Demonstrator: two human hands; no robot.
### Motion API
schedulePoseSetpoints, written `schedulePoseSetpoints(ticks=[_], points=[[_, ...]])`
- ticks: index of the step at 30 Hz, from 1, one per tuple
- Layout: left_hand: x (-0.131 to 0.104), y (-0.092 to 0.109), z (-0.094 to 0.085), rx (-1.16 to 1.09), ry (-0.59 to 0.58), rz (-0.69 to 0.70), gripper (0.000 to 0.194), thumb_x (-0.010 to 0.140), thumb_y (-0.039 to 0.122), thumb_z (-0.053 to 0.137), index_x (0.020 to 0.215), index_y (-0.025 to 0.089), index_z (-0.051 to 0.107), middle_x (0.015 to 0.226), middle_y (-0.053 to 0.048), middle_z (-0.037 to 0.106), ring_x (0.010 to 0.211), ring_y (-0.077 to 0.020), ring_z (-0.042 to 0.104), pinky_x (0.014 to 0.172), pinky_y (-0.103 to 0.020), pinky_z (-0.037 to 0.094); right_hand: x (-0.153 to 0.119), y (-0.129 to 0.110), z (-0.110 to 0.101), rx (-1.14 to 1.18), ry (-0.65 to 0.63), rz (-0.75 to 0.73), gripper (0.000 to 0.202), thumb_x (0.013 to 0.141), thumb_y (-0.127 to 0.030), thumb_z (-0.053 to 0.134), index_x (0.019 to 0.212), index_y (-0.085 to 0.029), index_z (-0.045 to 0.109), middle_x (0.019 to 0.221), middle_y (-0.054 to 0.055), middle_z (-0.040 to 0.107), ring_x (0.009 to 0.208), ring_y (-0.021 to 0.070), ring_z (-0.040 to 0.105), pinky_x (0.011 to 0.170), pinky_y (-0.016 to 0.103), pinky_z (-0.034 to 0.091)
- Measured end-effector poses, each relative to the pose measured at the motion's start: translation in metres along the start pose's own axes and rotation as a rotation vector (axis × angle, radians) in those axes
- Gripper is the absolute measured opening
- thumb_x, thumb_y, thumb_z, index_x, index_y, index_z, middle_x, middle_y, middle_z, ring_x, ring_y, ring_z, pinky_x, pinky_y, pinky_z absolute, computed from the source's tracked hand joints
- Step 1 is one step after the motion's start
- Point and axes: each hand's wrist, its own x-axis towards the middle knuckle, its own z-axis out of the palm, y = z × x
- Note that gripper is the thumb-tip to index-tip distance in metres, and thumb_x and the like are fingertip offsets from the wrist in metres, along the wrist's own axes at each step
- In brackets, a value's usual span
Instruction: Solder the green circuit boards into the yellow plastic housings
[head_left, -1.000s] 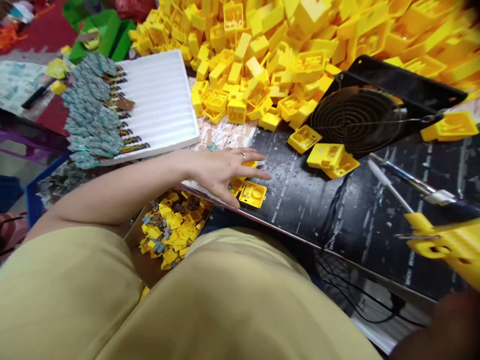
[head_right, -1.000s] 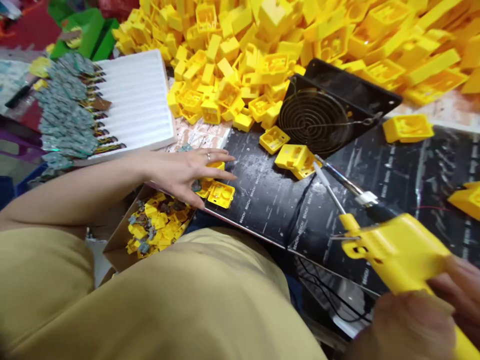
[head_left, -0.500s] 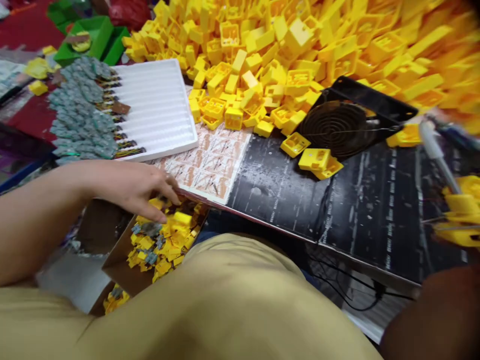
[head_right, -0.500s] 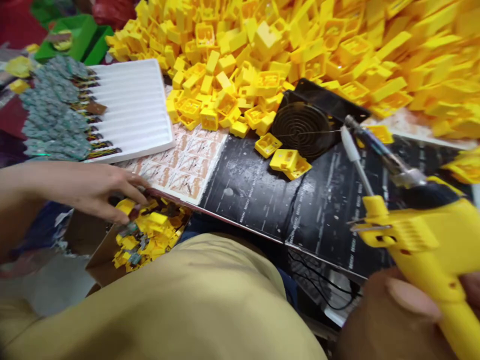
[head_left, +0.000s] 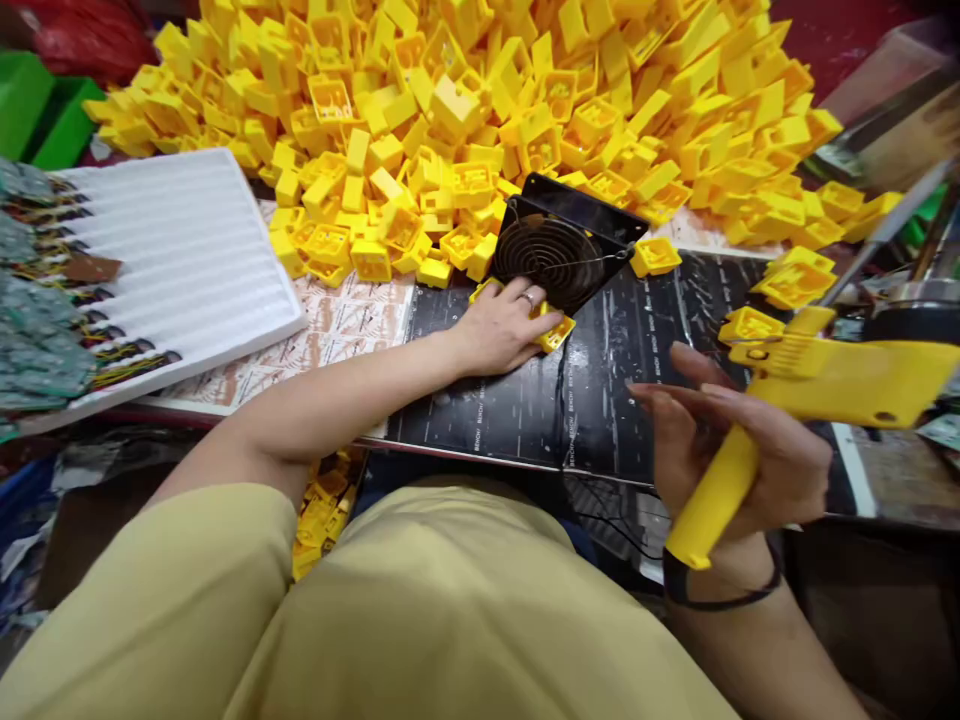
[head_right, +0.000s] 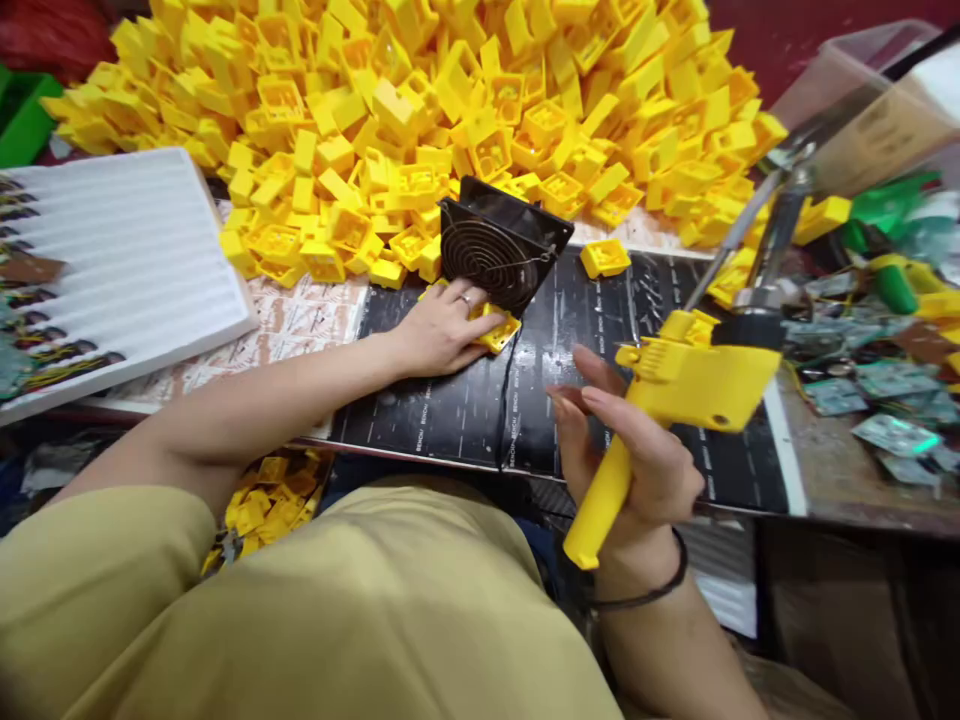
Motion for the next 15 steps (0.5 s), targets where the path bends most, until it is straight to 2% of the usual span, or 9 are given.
schedulePoseSetpoints(ticks=[3,5,6,8,10,12,13,15], points=[[-0.031,0.007,-0.005,-0.03,-0.028,0.108,0.038,0.096,0.041,0.046,0.122,0.018,0.062,0.119,-0.02,0.062,0.102,-0.0296,0.06,0.086,-0.046,0.042,-0.002,0.015,-0.006,0.031,-0.076,-0.138,0.062,0.074,-0.002,0.079,0.124,-0.023,0.049,0.129,0.008,0.061,0.092,0.0192,0.07,0.071,0.027,0.064],[-0.059,0.005,-0.014,-0.131,0.068,0.136,0.035,0.095,0.044,0.051,0.117,0.019,0.063,0.112,-0.014,0.066,0.103,-0.0271,0.06,0.096,-0.05,0.038,-0.001,0.021,-0.005,0.061,-0.171,-0.178,0.065,0.074,-0.005,0.08,0.127,-0.022,0.047,0.138,0.013,0.054,0.098,0.0209,0.069,0.072,0.029,0.064],[-0.072,0.003,-0.019,-0.2,0.137,0.083,0.034,0.093,0.046,0.054,0.115,0.021,0.063,0.11,-0.012,0.067,0.106,-0.0271,0.06,0.1,-0.051,0.036,0.0,0.022,-0.003,0.072,-0.223,-0.196,0.064,0.074,-0.008,0.082,0.126,-0.021,0.047,0.14,0.015,0.051,0.101,0.0223,0.068,0.075,0.031,0.064],[-0.094,-0.004,-0.028,-0.383,0.265,-0.114,0.035,0.09,0.048,0.06,0.114,0.022,0.062,0.113,-0.009,0.067,0.112,-0.0266,0.058,0.103,-0.049,0.038,0.004,0.021,0.005,0.086,-0.328,-0.238,0.06,0.073,-0.018,0.086,0.121,-0.019,0.05,0.138,0.018,0.052,0.11,0.026,0.065,0.086,0.036,0.062],[-0.112,-0.01,-0.033,-0.589,0.314,-0.33,0.038,0.09,0.049,0.06,0.117,0.022,0.058,0.118,-0.009,0.064,0.11,-0.0234,0.06,0.096,-0.04,0.046,0.009,0.016,0.015,0.107,-0.439,-0.283,0.055,0.074,-0.027,0.086,0.116,-0.018,0.051,0.135,0.02,0.054,0.12,0.0287,0.058,0.094,0.039,0.059],[-0.128,-0.014,-0.034,-0.73,0.27,-0.45,0.043,0.091,0.049,0.058,0.124,0.022,0.051,0.117,-0.008,0.063,0.099,-0.0192,0.064,0.085,-0.033,0.051,0.013,0.01,0.026,0.138,-0.561,-0.324,0.044,0.081,-0.033,0.079,0.113,-0.019,0.052,0.129,0.017,0.059,0.124,0.0275,0.056,0.097,0.039,0.057],[-0.136,-0.015,-0.035,-0.726,0.223,-0.468,0.045,0.091,0.049,0.057,0.126,0.021,0.049,0.116,-0.009,0.064,0.097,-0.0191,0.064,0.083,-0.033,0.052,0.014,0.008,0.03,0.153,-0.614,-0.341,0.037,0.086,-0.034,0.074,0.112,-0.019,0.052,0.124,0.015,0.063,0.121,0.0257,0.058,0.096,0.038,0.057],[-0.152,-0.017,-0.037,-0.56,0.109,-0.445,0.046,0.09,0.049,0.057,0.126,0.021,0.047,0.117,-0.01,0.064,0.107,-0.024,0.063,0.093,-0.041,0.05,0.014,0.006,0.037,0.162,-0.681,-0.36,0.024,0.093,-0.03,0.066,0.111,-0.021,0.053,0.111,0.009,0.067,0.112,0.0227,0.064,0.091,0.037,0.059]])
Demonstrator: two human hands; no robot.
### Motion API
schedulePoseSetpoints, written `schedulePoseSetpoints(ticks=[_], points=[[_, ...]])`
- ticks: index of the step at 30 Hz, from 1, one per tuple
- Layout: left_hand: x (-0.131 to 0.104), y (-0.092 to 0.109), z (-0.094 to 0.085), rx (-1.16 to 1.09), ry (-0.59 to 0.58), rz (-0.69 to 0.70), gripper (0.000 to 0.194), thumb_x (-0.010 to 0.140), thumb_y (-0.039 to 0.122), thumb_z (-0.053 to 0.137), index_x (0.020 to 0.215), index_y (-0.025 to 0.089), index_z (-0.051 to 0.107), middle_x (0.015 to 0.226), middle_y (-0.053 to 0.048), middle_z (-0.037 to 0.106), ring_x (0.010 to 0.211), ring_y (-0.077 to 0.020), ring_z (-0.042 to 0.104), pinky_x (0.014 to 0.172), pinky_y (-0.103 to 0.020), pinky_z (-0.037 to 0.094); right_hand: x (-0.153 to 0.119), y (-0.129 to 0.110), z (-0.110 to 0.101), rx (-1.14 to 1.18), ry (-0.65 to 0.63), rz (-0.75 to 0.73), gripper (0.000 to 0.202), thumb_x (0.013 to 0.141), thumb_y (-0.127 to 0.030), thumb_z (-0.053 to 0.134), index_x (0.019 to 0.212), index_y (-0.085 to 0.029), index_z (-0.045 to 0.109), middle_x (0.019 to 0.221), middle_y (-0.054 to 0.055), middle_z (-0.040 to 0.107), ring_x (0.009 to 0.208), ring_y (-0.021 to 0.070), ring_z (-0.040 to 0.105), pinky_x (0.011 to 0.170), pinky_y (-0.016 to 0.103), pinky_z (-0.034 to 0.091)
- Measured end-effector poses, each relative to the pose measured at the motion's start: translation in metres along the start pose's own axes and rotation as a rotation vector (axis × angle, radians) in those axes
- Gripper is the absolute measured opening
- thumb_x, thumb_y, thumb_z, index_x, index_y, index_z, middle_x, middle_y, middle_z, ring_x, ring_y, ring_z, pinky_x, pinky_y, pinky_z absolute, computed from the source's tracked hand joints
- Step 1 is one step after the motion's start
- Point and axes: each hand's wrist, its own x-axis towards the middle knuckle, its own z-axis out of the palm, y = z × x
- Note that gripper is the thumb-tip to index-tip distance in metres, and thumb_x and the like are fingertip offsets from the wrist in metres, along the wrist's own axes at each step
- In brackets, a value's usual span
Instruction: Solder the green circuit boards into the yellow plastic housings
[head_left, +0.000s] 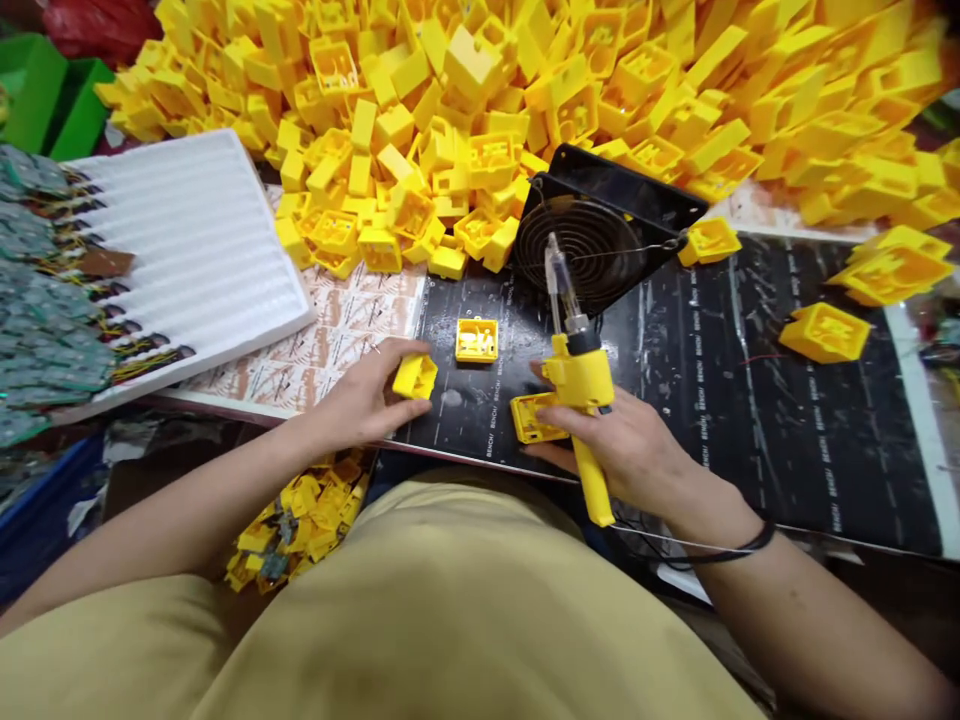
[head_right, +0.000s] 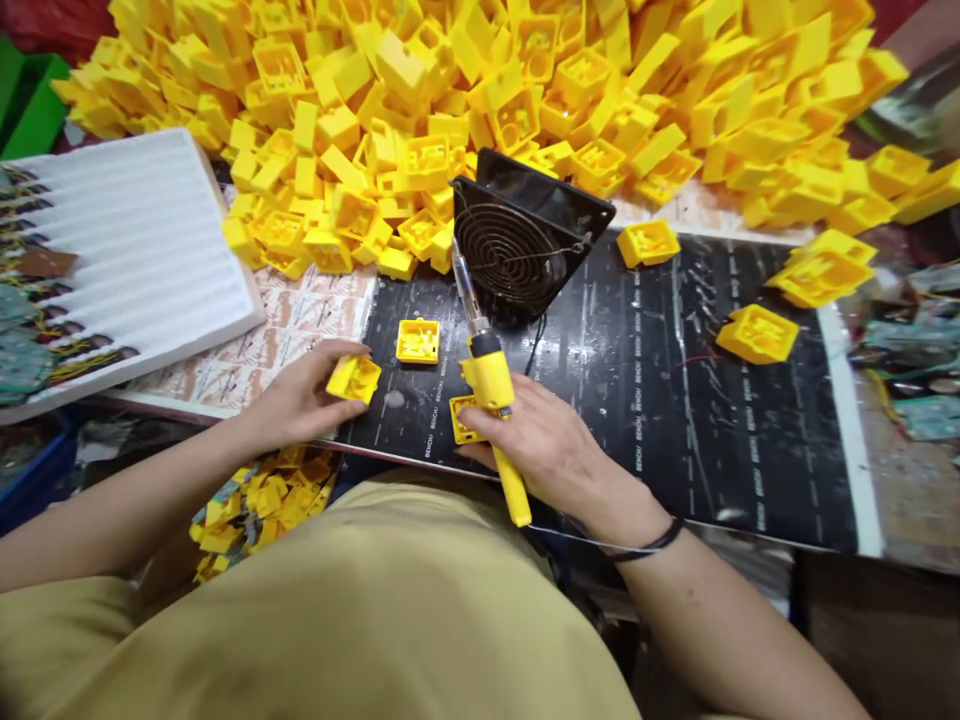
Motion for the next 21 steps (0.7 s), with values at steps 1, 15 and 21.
schedulePoseSetpoints(ticks=[1,15,21], points=[[-0.006,-0.002,-0.005,0.135,-0.032,0.02,0.046,0.089,0.049,0.058,0.125,0.021,0.048,0.121,-0.011,0.063,0.118,-0.0279,0.058,0.101,-0.047,0.044,0.0,0.0,0.002,-0.005,-0.011,0.003,0.022,0.093,-0.027,0.065,0.111,-0.021,0.053,0.106,0.007,0.068,0.108,0.0224,0.065,0.089,0.037,0.059],[-0.01,0.012,-0.003,0.452,-0.138,0.133,0.051,0.091,0.054,0.053,0.123,0.015,0.06,0.115,-0.014,0.067,0.104,-0.0274,0.062,0.09,-0.04,0.049,-0.009,-0.011,0.013,-0.051,0.024,0.109,0.038,0.089,-0.021,0.07,0.121,-0.021,0.05,0.119,0.011,0.064,0.112,0.0261,0.063,0.087,0.038,0.058],[0.012,0.046,0.031,0.459,-0.074,0.259,0.065,0.089,0.063,0.05,0.126,0.011,0.058,0.115,-0.016,0.066,0.103,-0.0304,0.061,0.087,-0.043,0.046,-0.011,-0.013,0.009,-0.003,-0.007,0.084,0.04,0.09,-0.023,0.069,0.124,-0.021,0.049,0.113,0.01,0.066,0.113,0.0257,0.062,0.092,0.039,0.057]])
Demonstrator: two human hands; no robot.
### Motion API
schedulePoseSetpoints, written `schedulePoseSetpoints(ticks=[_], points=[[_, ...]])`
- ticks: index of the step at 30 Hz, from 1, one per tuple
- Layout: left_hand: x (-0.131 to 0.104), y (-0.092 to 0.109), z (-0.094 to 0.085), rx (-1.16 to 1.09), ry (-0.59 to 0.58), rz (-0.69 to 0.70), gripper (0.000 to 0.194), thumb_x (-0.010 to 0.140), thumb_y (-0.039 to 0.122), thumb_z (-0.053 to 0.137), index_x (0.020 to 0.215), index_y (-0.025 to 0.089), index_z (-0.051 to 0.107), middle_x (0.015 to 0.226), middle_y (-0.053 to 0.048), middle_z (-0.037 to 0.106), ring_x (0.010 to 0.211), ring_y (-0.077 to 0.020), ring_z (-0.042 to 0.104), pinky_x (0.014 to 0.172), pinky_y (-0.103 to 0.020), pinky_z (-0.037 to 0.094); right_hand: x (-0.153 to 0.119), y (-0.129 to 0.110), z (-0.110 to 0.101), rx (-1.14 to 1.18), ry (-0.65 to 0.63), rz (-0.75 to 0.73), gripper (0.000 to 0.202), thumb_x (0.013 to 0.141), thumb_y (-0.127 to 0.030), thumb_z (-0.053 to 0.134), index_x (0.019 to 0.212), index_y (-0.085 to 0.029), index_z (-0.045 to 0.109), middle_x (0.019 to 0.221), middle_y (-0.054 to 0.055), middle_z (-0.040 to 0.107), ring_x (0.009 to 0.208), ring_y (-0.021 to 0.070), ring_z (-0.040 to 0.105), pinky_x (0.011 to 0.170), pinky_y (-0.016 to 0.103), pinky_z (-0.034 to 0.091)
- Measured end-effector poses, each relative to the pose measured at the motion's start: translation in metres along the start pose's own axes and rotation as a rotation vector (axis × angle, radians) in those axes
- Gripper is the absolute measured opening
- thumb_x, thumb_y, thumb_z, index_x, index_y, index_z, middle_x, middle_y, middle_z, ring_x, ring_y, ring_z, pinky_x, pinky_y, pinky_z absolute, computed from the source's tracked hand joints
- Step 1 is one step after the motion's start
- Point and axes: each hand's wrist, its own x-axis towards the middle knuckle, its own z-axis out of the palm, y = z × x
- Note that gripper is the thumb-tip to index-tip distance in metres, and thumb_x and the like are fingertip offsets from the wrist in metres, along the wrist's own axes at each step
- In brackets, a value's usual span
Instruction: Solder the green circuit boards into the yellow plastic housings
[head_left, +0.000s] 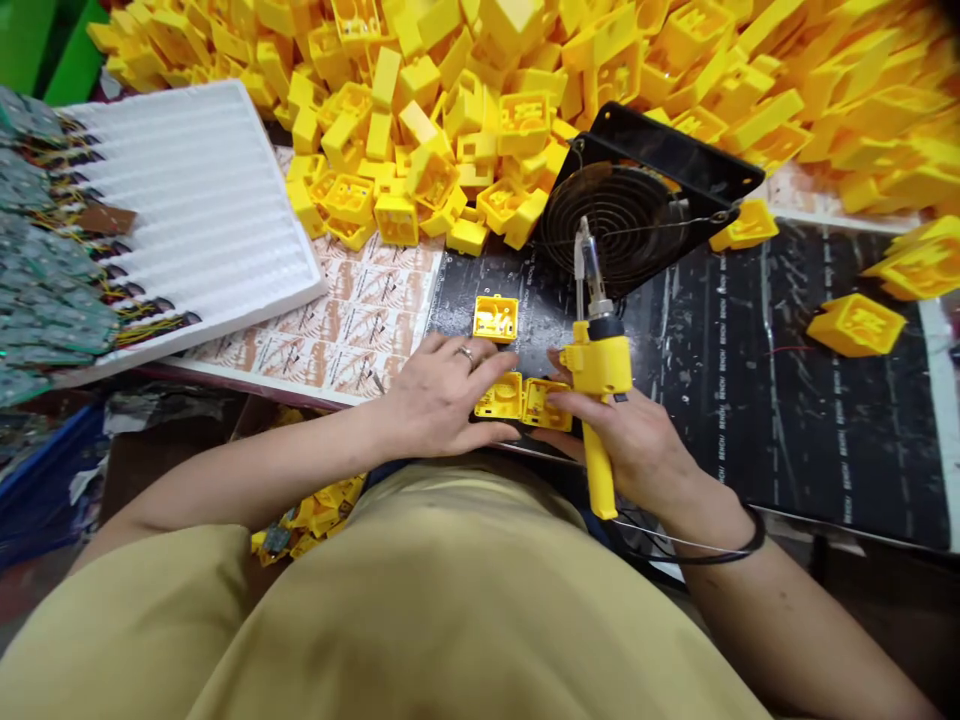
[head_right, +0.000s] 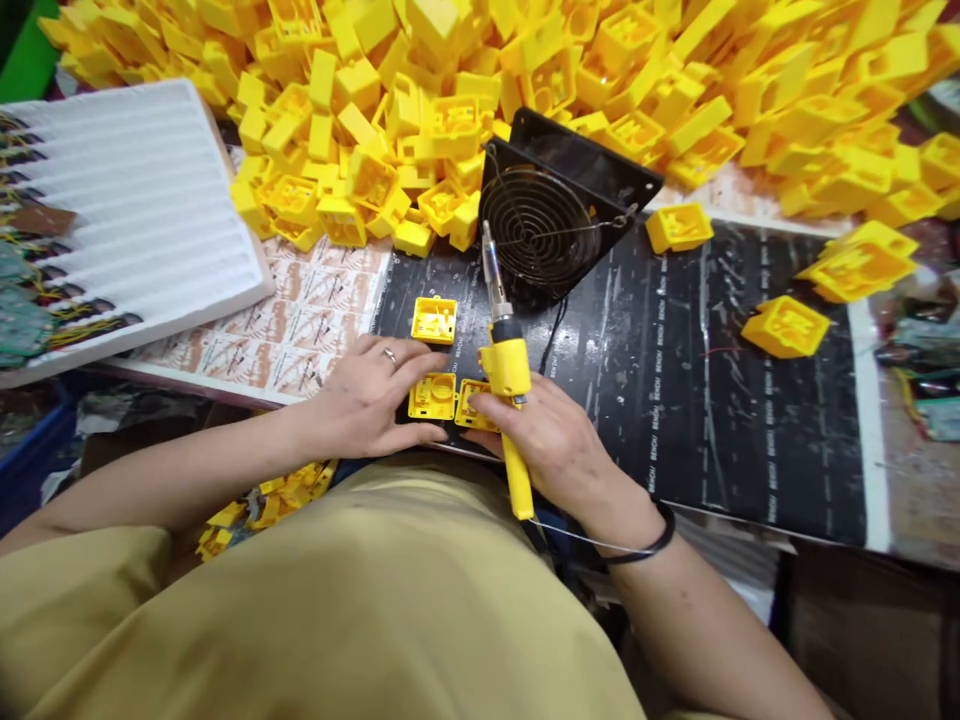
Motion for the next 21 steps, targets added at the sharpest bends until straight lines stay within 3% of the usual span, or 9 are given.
schedulePoseSetpoints(ticks=[2,4,6,9,11,14,16,18,21], points=[[0.014,-0.004,-0.002,-0.036,0.078,-0.063,0.07,0.088,0.067,0.045,0.127,0.01,0.056,0.122,-0.018,0.062,0.111,-0.0316,0.058,0.093,-0.045,0.045,0.001,-0.001,-0.002,0.015,0.008,0.005,0.045,0.089,-0.027,0.071,0.127,-0.021,0.047,0.116,0.012,0.064,0.117,0.0277,0.06,0.092,0.043,0.057],[0.03,-0.016,-0.005,-0.034,0.084,-0.142,0.066,0.089,0.061,0.047,0.13,0.009,0.055,0.129,-0.02,0.058,0.119,-0.0325,0.054,0.1,-0.045,0.043,0.005,-0.002,0.0,0.026,0.034,0.004,0.049,0.087,-0.029,0.073,0.126,-0.02,0.046,0.118,0.013,0.063,0.118,0.0288,0.059,0.094,0.045,0.056],[0.045,-0.03,-0.006,-0.014,-0.012,-0.135,0.062,0.09,0.05,0.053,0.135,0.007,0.052,0.133,-0.021,0.056,0.12,-0.0333,0.053,0.101,-0.046,0.043,0.013,-0.005,0.006,0.039,0.054,-0.023,0.046,0.087,-0.031,0.074,0.123,-0.019,0.048,0.113,0.011,0.065,0.114,0.0277,0.061,0.096,0.046,0.055],[0.055,-0.055,-0.014,-0.025,-0.254,-0.001,0.052,0.089,0.033,0.057,0.136,0.011,0.054,0.132,-0.018,0.058,0.117,-0.0305,0.056,0.1,-0.043,0.045,0.024,-0.008,0.019,0.062,0.054,-0.087,0.032,0.092,-0.029,0.067,0.118,-0.021,0.051,0.105,0.006,0.067,0.103,0.0219,0.065,0.093,0.039,0.056],[0.047,-0.07,-0.027,-0.077,-0.394,0.088,0.046,0.087,0.02,0.056,0.133,0.02,0.059,0.137,-0.013,0.056,0.119,-0.0269,0.057,0.102,-0.039,0.045,0.027,-0.007,0.025,0.068,0.042,-0.093,0.027,0.094,-0.024,0.063,0.119,-0.023,0.051,0.106,0.005,0.067,0.1,0.0193,0.066,0.087,0.033,0.057],[0.019,-0.079,-0.046,-0.228,-0.511,0.174,0.057,0.082,0.007,0.052,0.134,0.03,0.058,0.154,-0.009,0.041,0.135,-0.0254,0.047,0.107,-0.036,0.043,0.025,0.0,0.025,0.056,0.023,-0.041,0.035,0.092,-0.022,0.065,0.124,-0.023,0.05,0.112,0.007,0.066,0.104,0.021,0.065,0.087,0.033,0.057],[-0.003,-0.075,-0.049,-0.31,-0.488,0.141,0.067,0.082,0.011,0.056,0.146,0.03,0.044,0.161,-0.01,0.027,0.143,-0.0276,0.038,0.11,-0.038,0.042,0.022,0.005,0.023,0.051,0.001,-0.027,0.039,0.091,-0.022,0.067,0.126,-0.023,0.049,0.115,0.008,0.066,0.109,0.0227,0.064,0.089,0.036,0.057],[-0.022,-0.063,-0.041,-0.33,-0.374,0.03,0.076,0.085,0.026,0.062,0.153,0.023,0.03,0.161,-0.017,0.024,0.144,-0.0308,0.035,0.111,-0.043,0.041,0.019,0.009,0.022,0.056,-0.011,-0.043,0.041,0.09,-0.025,0.069,0.126,-0.024,0.05,0.115,0.007,0.066,0.113,0.0245,0.062,0.096,0.04,0.055],[-0.037,-0.04,-0.017,-0.312,-0.132,-0.116,0.068,0.091,0.041,0.057,0.148,0.01,0.037,0.141,-0.022,0.051,0.127,-0.0287,0.053,0.105,-0.041,0.045,0.015,0.012,0.023,0.061,0.002,-0.048,0.045,0.087,-0.032,0.072,0.126,-0.026,0.051,0.116,0.009,0.066,0.114,0.0303,0.062,0.1,0.05,0.053]])
